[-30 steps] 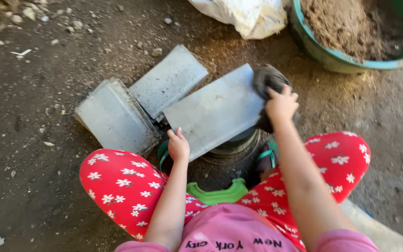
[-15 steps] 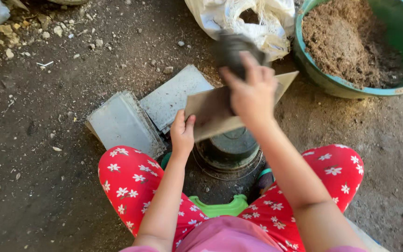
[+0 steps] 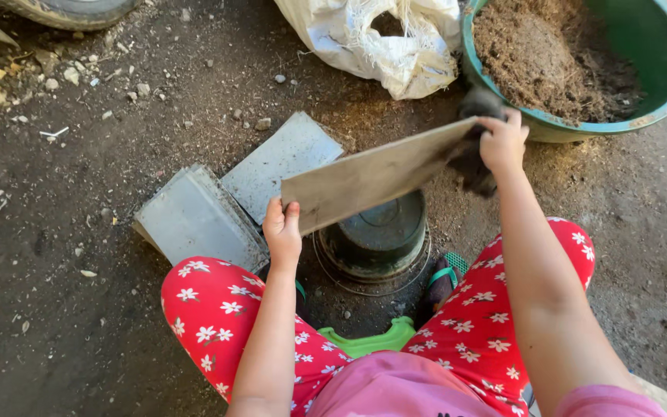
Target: The person sits on the ground and wipes the surface of rectangular tiles with a dark cloth. They handle the tiles one at a time, wiping each side and then placing them into a stack. The task is performed outdoors on a dirt surface.
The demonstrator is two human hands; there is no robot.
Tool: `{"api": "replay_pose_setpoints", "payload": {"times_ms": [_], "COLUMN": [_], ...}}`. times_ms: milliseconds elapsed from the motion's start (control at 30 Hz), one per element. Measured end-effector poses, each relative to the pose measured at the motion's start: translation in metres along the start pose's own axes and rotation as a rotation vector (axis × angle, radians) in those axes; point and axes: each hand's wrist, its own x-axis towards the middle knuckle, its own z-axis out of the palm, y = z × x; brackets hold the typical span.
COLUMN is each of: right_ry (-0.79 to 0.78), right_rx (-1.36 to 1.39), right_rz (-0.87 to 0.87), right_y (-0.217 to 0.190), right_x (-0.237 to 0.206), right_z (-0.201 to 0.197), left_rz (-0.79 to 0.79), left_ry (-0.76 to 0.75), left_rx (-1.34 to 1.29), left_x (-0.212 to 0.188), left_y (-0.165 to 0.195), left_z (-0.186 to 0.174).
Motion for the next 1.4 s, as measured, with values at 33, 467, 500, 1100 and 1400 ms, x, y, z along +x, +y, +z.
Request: {"api": "replay_pose_setpoints", "payload": {"times_ms": [33,467,500,1100,1400], "right_ry": [-0.037,-0.109,-0.187,-0.624,0.083], "right_rx": [0.188,1.576,1.641,0.041,1.369], "right_rz": [-0.032,0.792,0.766,-0.257,0.521], "right_y": [0.007,-0.128,-0.139,-0.144,-0.101], "right_x": [-0.006,-0.029,-0.031,-0.119,-0.113], "right_z": [0.002,0.043,0.049,0.052,0.003], "left_rz": [-0.043,-0.22,-0.271,-0.533,-0.564], "left_ry": [0.024,0.332,0.344,0.261,-0.454], "left_rx": [-0.058,-0.776,-0.81,-1.497,-0.748], "left_x": [0.002,0.005,0.002,0.023,-0.012], "left_y": [-0.004,-0.008,-0.007,-0.035,0.007], "left_z": [0.0,0.028,0.036,0.02,0.07]}}
